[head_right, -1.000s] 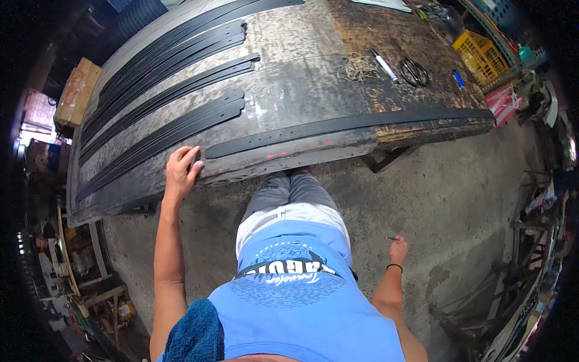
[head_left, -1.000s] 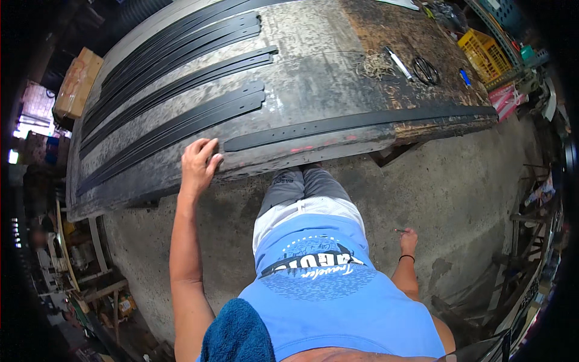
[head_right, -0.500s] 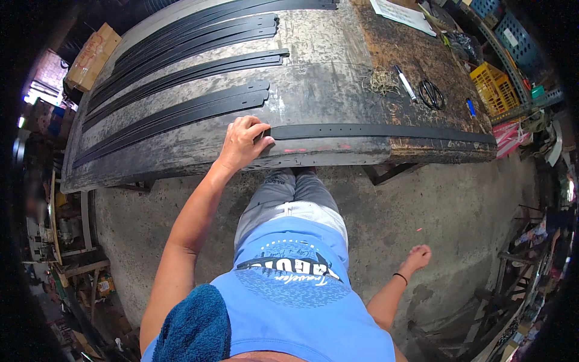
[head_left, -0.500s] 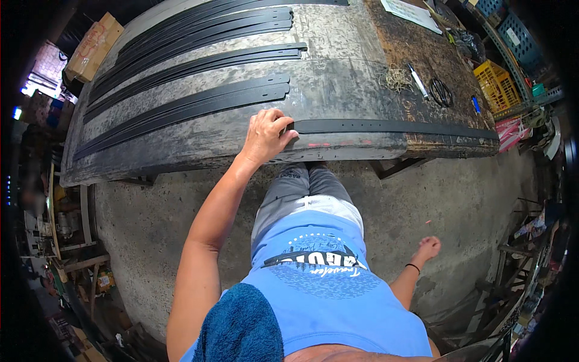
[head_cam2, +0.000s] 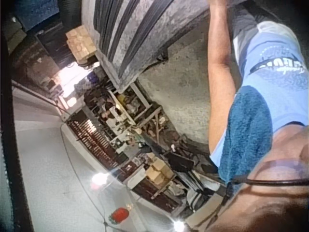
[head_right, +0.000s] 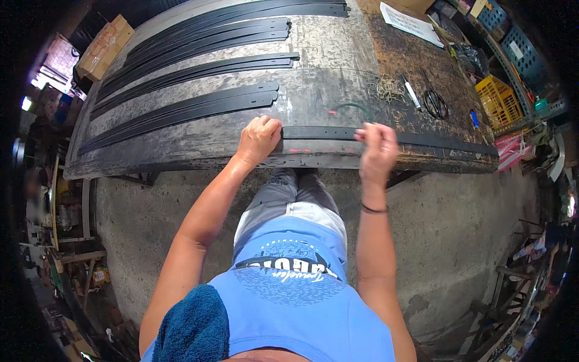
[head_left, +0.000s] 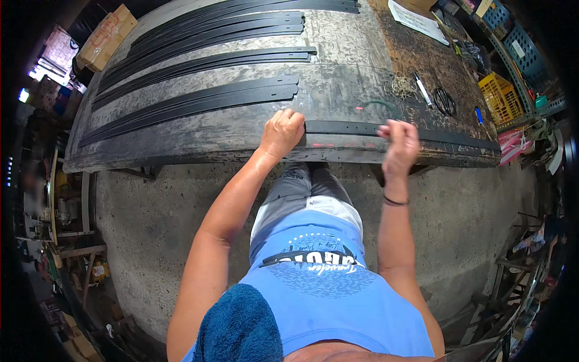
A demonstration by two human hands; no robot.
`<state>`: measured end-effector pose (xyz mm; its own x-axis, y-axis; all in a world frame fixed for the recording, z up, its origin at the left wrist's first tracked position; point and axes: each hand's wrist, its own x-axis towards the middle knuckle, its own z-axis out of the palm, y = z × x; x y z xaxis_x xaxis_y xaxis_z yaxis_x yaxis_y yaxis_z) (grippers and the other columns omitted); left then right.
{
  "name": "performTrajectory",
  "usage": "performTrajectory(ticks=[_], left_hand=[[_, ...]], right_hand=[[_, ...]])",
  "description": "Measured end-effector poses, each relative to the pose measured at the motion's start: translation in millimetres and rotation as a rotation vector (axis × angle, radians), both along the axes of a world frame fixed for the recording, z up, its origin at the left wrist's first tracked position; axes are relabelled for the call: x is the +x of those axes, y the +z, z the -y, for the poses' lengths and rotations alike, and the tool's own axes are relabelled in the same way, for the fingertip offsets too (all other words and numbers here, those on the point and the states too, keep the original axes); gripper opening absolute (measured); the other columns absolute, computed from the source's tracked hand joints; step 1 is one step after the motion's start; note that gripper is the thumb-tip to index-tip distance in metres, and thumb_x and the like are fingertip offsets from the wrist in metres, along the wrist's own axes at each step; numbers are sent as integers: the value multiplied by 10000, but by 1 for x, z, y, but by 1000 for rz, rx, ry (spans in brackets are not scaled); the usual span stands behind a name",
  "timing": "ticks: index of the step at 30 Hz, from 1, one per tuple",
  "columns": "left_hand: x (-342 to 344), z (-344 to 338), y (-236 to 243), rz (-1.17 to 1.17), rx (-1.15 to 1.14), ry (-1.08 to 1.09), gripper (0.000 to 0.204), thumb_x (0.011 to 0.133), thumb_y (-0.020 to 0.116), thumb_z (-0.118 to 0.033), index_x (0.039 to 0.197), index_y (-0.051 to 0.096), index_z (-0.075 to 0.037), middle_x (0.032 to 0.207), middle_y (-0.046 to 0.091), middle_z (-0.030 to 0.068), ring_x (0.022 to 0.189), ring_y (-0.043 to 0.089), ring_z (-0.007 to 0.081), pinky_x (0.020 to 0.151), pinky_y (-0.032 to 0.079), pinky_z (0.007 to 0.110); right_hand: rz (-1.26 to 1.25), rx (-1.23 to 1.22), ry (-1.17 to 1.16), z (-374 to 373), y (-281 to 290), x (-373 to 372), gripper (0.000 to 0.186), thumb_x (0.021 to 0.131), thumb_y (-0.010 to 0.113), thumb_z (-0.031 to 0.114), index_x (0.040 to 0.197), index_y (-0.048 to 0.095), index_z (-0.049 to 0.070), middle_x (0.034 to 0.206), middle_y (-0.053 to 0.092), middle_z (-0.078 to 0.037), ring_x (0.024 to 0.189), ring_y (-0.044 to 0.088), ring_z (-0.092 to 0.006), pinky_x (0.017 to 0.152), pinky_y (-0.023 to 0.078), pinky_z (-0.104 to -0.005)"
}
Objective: Measuring and cutting long leather straps using a template and scissors on a workbench.
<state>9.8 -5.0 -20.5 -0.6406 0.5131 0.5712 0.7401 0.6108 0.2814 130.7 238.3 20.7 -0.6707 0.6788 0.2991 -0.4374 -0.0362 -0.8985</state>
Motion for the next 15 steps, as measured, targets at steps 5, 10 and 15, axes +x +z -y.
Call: performTrajectory(ticks=[5,10,15], left_hand=[[1,1,3,-35,14,9,93,760,645,-96,803,563,-100,790,568,67,741,597,277,640,521,398],[0,3,6,-5,70,-48,93,767,645,-98,813,565,-104,785,558,72,741,599,278,637,523,403],[-1,1,5,-24,-37,-21,116,767,651,-104,798,539,-98,775,553,69,737,603,274,620,532,405]], right_hand=[[104,215,97,52,-31,-48,73,920,611,68,880,584,14,811,627,-44,681,614,-99,629,505,-243],[134,296,91,55,-47,-52,102,889,644,79,828,592,17,806,611,-36,672,590,-92,617,477,-245],[142,463,26,56,-45,-50,71,859,673,73,842,633,17,895,617,-58,695,567,-114,622,472,-258]])
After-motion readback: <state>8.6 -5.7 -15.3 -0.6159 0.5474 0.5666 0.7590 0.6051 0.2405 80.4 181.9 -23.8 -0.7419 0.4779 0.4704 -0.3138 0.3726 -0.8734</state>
